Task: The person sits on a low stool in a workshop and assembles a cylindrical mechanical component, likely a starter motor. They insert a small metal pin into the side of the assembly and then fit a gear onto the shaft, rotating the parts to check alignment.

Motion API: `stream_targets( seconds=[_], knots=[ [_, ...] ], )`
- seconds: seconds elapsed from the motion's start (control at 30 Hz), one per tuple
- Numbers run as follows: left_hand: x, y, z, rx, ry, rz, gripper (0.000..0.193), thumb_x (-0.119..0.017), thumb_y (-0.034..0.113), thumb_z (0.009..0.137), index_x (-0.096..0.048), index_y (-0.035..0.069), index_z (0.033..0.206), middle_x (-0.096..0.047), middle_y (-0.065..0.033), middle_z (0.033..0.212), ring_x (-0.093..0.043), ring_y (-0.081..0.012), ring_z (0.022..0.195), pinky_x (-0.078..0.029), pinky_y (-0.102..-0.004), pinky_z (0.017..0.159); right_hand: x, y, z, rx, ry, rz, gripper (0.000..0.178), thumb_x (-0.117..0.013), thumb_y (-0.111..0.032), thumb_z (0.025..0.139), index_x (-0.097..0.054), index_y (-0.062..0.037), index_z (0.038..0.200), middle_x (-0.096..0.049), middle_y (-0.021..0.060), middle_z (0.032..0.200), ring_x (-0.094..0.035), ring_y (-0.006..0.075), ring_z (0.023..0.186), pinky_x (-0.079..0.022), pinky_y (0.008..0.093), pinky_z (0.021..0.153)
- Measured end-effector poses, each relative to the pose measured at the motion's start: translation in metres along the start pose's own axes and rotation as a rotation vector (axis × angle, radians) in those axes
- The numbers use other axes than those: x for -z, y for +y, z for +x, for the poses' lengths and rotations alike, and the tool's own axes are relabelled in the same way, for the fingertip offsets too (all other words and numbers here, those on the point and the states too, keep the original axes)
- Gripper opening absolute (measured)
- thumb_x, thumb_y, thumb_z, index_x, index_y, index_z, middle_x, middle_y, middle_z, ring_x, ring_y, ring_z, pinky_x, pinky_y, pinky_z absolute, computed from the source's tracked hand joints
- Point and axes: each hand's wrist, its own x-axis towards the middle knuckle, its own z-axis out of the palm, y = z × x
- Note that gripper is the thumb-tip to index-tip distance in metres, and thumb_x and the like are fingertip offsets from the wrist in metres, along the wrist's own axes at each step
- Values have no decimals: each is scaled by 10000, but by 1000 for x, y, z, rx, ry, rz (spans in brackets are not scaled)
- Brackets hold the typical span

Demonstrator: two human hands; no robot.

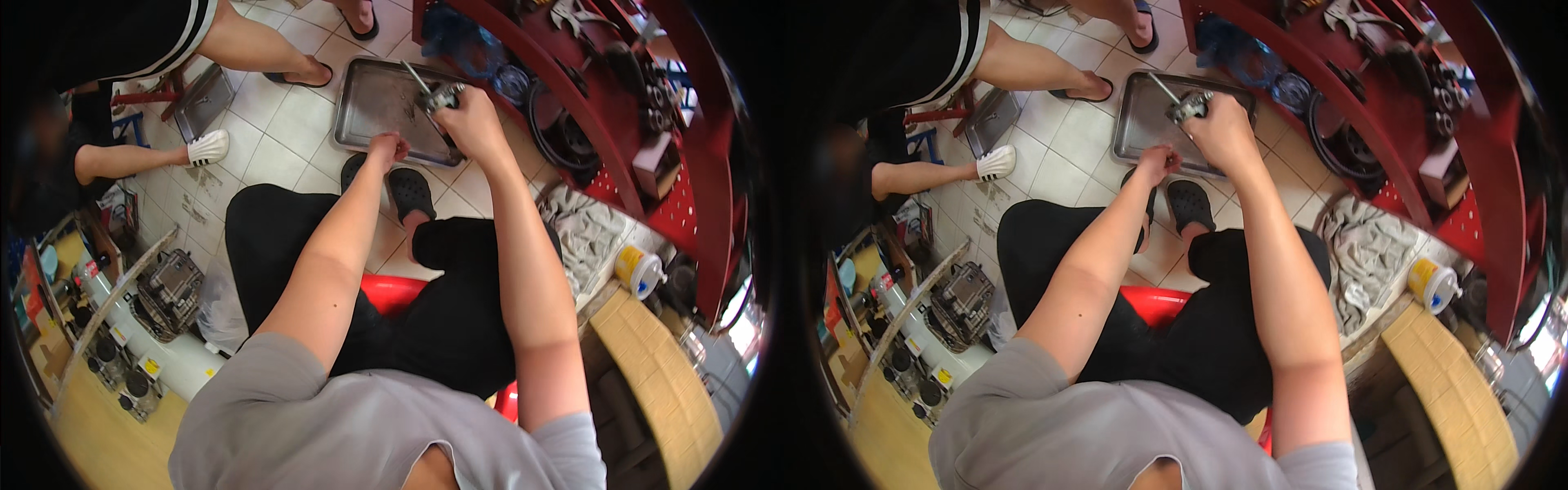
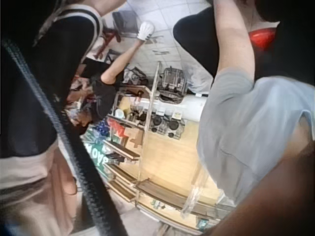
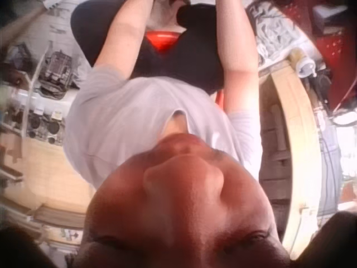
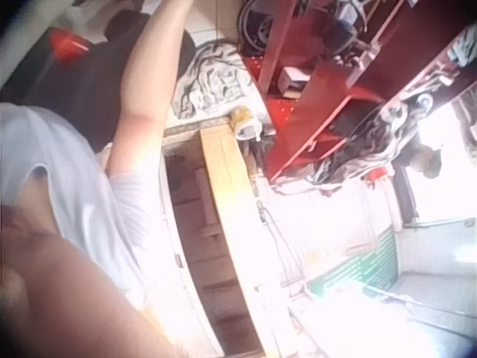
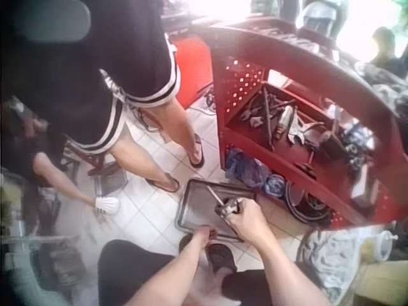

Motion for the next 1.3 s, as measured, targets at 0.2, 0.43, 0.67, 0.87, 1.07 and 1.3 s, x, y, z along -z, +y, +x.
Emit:
stream_targets(
  seconds=[0.2, 0.43, 0.67, 0.87, 1.07, 1.3],
  knots=[
    [-3, -18, 52, 63, 3, -29, 203, -538, 156, 873, -563, 13, 1016, -591, -79, 861, -625, -210, 760, -515, -308, 629, 1, -2, 1, -147, -47, 2, 250, -604, -144, 703, -617, 63, 842, -595, 240, 670, -624, 374, 693, -469, 407, 643],
    [-7, -20, 97, 11, 134, -3, 201, -549, 209, 852, -590, 33, 940, -614, -79, 828, -640, -198, 744, -498, -319, 631, 6, -15, 12, -239, -57, 52, 169, -578, -60, 715, -596, 63, 829, -492, 82, 531, -471, 117, 484, -387, 311, 486],
    [7, -27, 140, 86, 167, 97, 211, -532, 189, 800, -613, 10, 878, -628, -86, 785, -631, -197, 665, -460, -331, 536, 4, -22, 15, -275, -89, 126, 185, -568, -20, 724, -591, 73, 882, -476, 36, 524, -463, 92, 452, -377, 285, 447],
    [-2, -18, 137, 96, 200, 57, 283, -499, 241, 848, -565, 10, 998, -632, -130, 927, -638, -246, 786, -496, -350, 679, 8, -16, 17, -280, -66, 114, 170, -565, -2, 732, -589, 72, 883, -478, 23, 528, -461, 84, 452, -378, 285, 439],
    [-10, -1, 128, 77, 163, -56, 403, -475, 280, 857, -515, -13, 1130, -596, -188, 1084, -609, -284, 889, -486, -379, 763, 11, -19, 18, -285, -79, 89, 167, -570, -20, 731, -588, 68, 872, -485, 33, 527, -471, 99, 449, -389, 289, 448],
    [-11, 13, 115, 28, 135, -116, 478, -444, 303, 866, -476, -15, 1221, -547, -209, 1231, -577, -304, 1060, -456, -416, 853, 13, -21, 15, -232, -63, 37, 187, -588, -78, 722, -591, 71, 835, -503, 86, 534, -493, 128, 481, -405, 314, 490]
  ],
)
